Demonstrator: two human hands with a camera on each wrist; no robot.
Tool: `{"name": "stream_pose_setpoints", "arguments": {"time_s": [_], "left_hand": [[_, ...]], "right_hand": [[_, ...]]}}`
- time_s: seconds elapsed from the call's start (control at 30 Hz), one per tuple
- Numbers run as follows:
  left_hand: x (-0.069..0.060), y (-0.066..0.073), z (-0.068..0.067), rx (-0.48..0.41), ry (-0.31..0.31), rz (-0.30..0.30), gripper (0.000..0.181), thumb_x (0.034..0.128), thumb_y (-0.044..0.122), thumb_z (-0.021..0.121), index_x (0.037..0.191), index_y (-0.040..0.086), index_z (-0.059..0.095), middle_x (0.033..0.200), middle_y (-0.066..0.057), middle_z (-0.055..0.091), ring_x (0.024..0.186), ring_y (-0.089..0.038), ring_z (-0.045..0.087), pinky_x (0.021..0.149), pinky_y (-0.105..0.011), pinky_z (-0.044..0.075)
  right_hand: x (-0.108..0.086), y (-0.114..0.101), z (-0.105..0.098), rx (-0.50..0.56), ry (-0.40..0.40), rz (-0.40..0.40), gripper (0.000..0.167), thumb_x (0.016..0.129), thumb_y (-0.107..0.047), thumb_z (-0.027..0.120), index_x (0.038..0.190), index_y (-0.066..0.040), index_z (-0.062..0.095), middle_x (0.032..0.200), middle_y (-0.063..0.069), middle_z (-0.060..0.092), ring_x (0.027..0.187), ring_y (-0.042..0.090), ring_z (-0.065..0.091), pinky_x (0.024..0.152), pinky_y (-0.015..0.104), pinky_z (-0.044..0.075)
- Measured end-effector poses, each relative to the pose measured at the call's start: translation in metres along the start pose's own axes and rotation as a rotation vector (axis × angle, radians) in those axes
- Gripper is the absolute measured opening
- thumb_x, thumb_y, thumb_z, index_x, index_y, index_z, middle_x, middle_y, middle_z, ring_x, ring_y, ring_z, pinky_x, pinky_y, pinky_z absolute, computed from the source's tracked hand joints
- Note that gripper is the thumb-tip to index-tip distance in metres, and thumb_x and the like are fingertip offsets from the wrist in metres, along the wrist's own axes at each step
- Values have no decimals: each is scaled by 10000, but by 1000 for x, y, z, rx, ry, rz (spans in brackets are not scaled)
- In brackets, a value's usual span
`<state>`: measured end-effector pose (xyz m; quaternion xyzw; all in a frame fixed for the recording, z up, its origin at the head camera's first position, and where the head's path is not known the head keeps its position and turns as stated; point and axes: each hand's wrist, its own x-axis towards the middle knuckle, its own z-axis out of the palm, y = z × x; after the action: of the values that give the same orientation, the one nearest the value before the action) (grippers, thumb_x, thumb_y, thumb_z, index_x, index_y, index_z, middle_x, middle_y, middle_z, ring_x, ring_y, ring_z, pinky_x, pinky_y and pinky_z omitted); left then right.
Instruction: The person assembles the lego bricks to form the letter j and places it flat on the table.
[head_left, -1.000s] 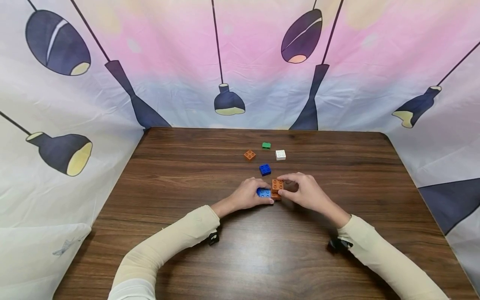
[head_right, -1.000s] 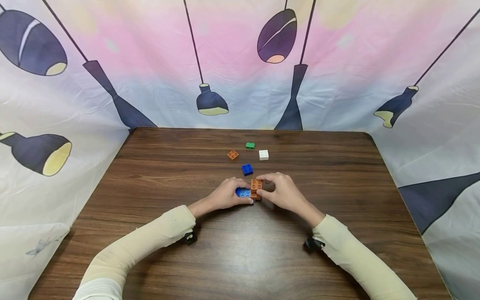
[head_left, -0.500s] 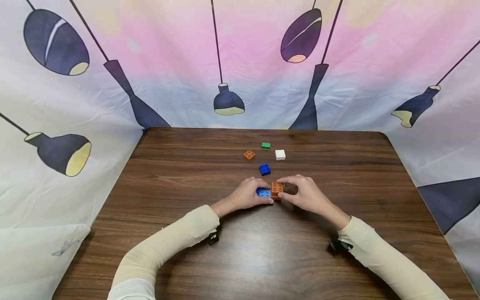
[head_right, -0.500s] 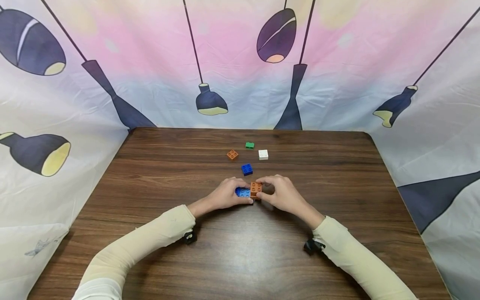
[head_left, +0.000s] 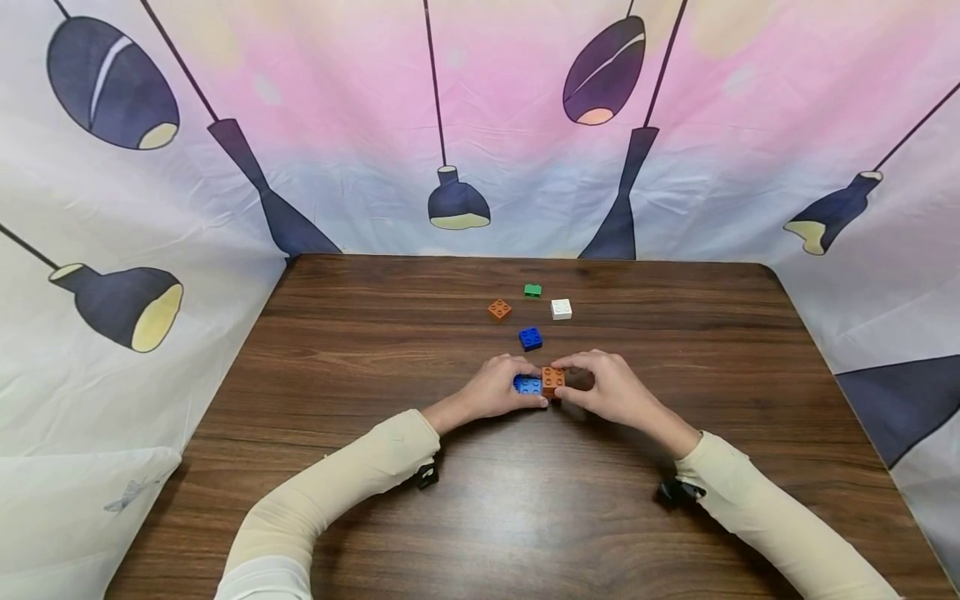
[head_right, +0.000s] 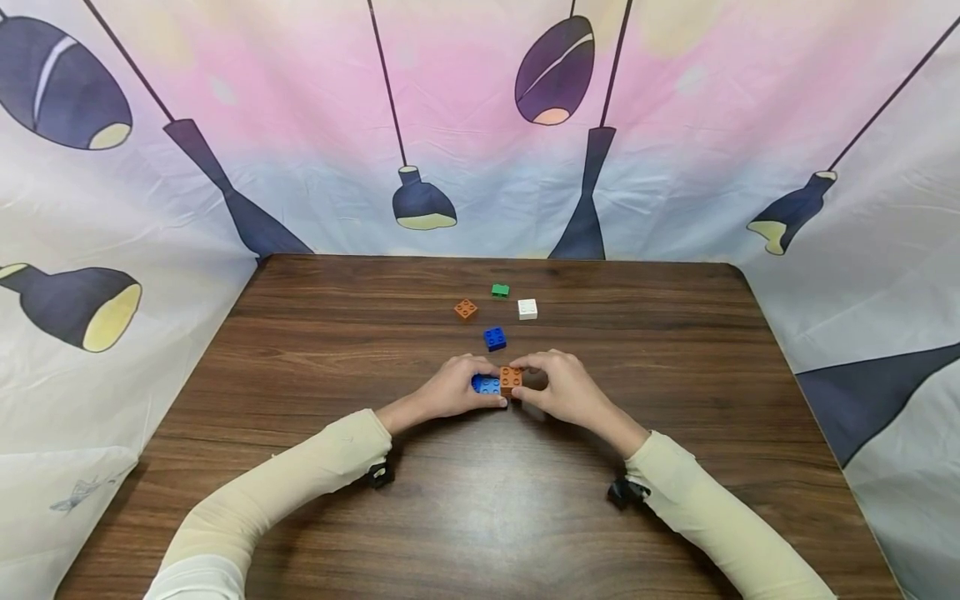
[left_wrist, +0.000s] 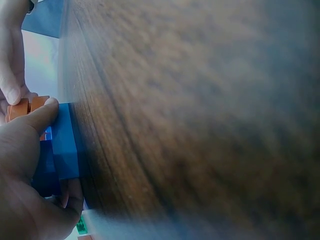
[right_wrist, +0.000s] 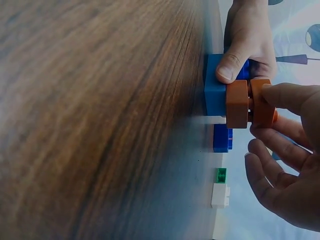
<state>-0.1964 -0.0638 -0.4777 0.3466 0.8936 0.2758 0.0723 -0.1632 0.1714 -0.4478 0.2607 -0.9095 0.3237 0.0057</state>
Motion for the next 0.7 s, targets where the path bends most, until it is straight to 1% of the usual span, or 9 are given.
{"name": "stream_pose_setpoints", "arguments": {"time_s": [0.2,0.4,0.53,0.7], "left_hand": [[1,-1,1,2,0,5,491,887,415,799,1254,96,729,1195,-35,729,989,-162,623,829,-328,467],[1,-2,1,4,6,12,487,883,421,800,1243,99,735,1187,-31,731,995,-162,627,828,-331,470],[1,-2,1,3,8,15,491,879,418,806,1238,91,736,1180,-38,733,989,-161,629,822,-325,474],[1,-2,0,5,5,13,495,878,420,806,1239,89,735,1182,-43,732,986,-159,629,823,-324,473]], "right_hand": [[-1,2,0,8,8,0,358,884,-249,824,1218,-143,750,1108,30,751,954,189,671,754,391,550],[1,2,-1,27,-15,5,350,891,-237,816,1219,-136,749,1109,44,750,977,215,687,786,416,563],[1,2,-2,40,-25,14,346,898,-228,809,1222,-125,749,1118,64,748,986,228,698,790,409,575],[1,0,-2,26,-19,16,346,894,-226,812,1217,-118,754,1124,77,748,985,237,697,786,408,576]]}}
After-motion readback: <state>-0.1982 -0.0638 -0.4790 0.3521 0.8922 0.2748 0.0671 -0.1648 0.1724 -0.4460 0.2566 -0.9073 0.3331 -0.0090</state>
